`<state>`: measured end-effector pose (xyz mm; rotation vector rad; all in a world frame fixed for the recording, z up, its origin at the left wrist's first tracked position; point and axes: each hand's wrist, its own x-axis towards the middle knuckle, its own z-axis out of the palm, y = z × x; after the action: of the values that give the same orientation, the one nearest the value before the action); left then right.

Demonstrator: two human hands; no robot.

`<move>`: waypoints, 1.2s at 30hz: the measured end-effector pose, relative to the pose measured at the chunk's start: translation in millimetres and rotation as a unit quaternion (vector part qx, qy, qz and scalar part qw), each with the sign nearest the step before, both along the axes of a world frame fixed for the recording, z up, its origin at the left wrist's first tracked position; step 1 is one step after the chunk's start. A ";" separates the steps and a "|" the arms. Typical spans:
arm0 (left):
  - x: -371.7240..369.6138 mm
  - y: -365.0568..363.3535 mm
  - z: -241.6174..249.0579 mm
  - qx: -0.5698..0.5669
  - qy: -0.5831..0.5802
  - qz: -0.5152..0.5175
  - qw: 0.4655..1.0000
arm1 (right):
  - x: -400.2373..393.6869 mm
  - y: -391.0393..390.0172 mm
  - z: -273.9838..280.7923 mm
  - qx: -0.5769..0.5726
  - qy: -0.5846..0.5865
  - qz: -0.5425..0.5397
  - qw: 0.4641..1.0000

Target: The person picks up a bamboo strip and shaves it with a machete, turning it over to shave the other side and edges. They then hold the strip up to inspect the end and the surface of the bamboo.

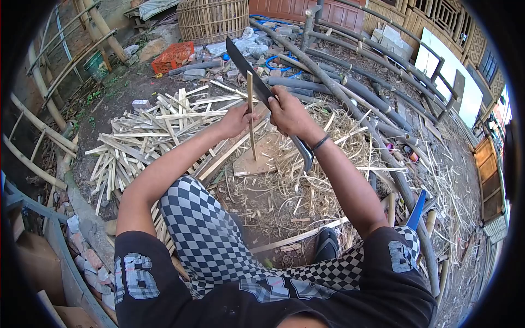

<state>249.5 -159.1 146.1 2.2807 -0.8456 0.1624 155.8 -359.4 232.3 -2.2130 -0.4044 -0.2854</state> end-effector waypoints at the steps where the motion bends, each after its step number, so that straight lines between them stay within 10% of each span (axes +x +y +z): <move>1: -0.4 -1.2 -0.7 -0.005 0.018 0.006 1.000 | 2.2 2.7 -0.5 -0.025 -0.077 -0.005 0.997; 18: -9.4 6.4 1.2 -0.030 -0.025 0.025 0.999 | 18.5 35.3 -43.1 -0.045 -0.045 -0.034 0.997; 21: -11.6 6.5 4.9 -0.064 0.009 0.008 0.998 | 9.5 22.7 -3.3 0.044 0.104 0.026 0.993; 24: -13.3 1.0 4.6 -0.028 0.002 -0.003 1.000 | 9.5 21.3 3.9 -0.010 -0.070 -0.011 0.997; 36: -8.1 0.1 4.9 -0.006 0.009 -0.007 1.000 | 5.9 25.9 2.9 -0.027 -0.082 -0.046 0.995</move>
<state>241.5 -159.0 151.1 2.2615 -0.8493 0.1406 161.7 -333.5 235.1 -2.2722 -0.4020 -0.5139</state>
